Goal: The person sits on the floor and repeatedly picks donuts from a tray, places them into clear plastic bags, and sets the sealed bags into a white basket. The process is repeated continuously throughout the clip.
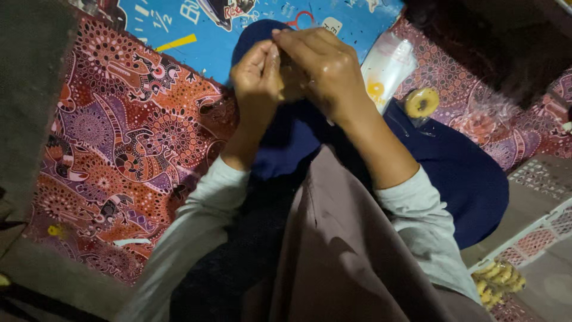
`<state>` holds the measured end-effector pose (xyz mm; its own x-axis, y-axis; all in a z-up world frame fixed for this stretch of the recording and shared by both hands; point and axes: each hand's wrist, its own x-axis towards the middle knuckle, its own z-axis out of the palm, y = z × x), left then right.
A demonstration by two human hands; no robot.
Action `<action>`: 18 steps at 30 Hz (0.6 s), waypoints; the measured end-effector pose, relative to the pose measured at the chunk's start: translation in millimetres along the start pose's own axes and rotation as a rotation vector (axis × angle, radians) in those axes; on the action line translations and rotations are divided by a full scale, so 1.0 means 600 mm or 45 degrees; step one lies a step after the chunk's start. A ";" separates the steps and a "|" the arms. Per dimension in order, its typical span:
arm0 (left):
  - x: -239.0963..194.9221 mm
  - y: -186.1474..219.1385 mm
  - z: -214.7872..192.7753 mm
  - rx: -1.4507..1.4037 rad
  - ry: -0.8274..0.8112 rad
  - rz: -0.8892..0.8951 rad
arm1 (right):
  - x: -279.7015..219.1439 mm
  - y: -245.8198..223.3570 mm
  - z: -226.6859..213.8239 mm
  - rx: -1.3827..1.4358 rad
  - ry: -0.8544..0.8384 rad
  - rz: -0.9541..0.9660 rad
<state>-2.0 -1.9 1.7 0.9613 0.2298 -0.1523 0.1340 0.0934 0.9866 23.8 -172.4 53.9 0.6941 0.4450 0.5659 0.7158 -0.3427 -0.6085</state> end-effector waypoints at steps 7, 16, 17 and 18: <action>-0.027 0.009 -0.002 0.197 -0.189 0.383 | 0.031 0.055 -0.045 -0.313 -0.101 0.596; -0.025 0.032 0.032 0.573 0.088 0.477 | -0.042 -0.005 -0.020 -0.086 0.142 0.137; -0.027 0.037 0.032 0.624 0.062 0.543 | -0.038 0.004 -0.017 -0.059 0.117 0.153; -0.032 0.041 0.031 0.674 0.036 0.605 | -0.034 0.016 -0.016 -0.032 0.090 0.169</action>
<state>-12.5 -21.9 30.1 0.9391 0.1546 0.3070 -0.1920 -0.5048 0.8416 17.3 -192.5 42.1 0.7859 0.3355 0.5195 0.6184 -0.4156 -0.6670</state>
